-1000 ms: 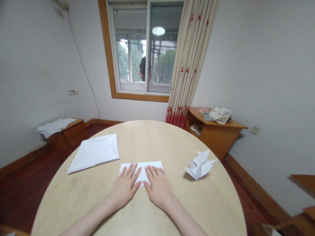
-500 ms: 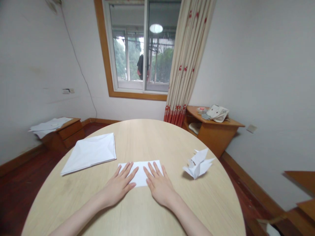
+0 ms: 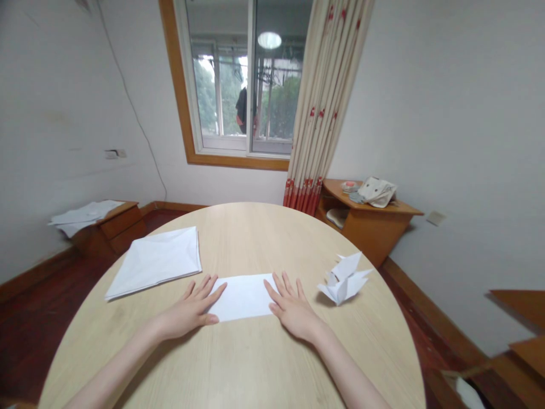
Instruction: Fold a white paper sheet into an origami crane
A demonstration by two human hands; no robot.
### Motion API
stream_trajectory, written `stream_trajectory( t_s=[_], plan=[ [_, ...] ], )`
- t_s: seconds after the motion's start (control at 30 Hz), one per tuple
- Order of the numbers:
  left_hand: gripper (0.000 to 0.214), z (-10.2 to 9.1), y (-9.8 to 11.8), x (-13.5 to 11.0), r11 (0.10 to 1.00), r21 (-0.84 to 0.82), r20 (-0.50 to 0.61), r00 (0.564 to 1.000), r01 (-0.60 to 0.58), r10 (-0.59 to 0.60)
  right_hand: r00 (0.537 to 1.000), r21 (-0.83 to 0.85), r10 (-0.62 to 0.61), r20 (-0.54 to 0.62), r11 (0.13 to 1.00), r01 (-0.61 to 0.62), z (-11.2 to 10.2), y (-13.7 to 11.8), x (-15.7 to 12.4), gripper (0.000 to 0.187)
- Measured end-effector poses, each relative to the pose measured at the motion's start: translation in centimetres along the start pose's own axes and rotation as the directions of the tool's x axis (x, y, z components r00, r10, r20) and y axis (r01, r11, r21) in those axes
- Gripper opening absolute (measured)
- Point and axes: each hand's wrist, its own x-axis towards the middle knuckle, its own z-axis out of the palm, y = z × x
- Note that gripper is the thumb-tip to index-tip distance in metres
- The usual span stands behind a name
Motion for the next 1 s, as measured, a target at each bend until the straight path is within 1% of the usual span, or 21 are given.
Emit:
stream_trajectory(
  t_s=[0.17, 0.3, 0.37, 0.47, 0.53, 0.63, 0.73, 0.87, 1.0],
  plan=[
    [0.071, 0.0, -1.4, -0.1, 0.996, -0.051, -0.022, 0.997, -0.075, 0.074, 1.0, 0.034, -0.026, -0.008, 0.999, 0.027, 0.1, 1.0, -0.2, 0.053],
    [0.073, 0.0, -1.6, -0.1, 0.996, -0.064, -0.016, 0.998, -0.061, 0.06, 1.0, 0.018, -0.009, -0.006, 1.0, 0.01, 0.2, 0.9, -0.2, 0.053],
    [0.074, 0.0, -1.6, -0.1, 0.996, -0.061, -0.03, 0.997, -0.067, 0.065, 1.0, -0.001, -0.009, -0.023, 1.0, 0.009, 0.4, 0.9, -0.2, 0.053],
    [0.077, -0.1, -1.5, 0.0, 0.995, -0.048, -0.079, 0.993, -0.086, 0.082, 0.996, -0.042, -0.018, -0.089, 0.999, 0.015, 0.9, 0.8, -0.2, 0.051],
    [0.079, -0.2, -1.5, -0.1, 0.996, -0.042, -0.102, 0.992, -0.074, 0.07, 0.993, -0.059, -0.011, -0.119, 0.998, 0.004, 1.1, 0.6, -0.1, 0.052],
    [0.081, -0.5, -1.1, -0.2, 0.997, -0.044, -0.138, 0.989, -0.058, 0.051, 0.992, -0.051, 0.025, -0.12, 0.998, -0.031, 0.9, -0.1, -0.1, 0.054],
    [0.08, -0.7, -0.8, -0.3, 0.995, -0.06, -0.199, 0.978, -0.076, 0.063, 0.99, -0.029, 0.063, -0.129, 0.997, -0.067, 0.7, -0.7, -0.2, 0.055],
    [0.082, -0.6, -0.8, -0.2, 0.992, -0.075, -0.263, 0.961, -0.105, 0.081, 0.983, -0.023, 0.066, -0.174, 0.997, -0.071, 0.8, -1.0, -0.1, 0.06],
    [0.086, -0.3, -1.0, -0.1, 0.99, -0.081, -0.303, 0.949, -0.117, 0.087, 0.981, -0.029, 0.065, -0.183, 0.997, -0.072, 1.1, -0.8, 0.0, 0.061]
  ],
)
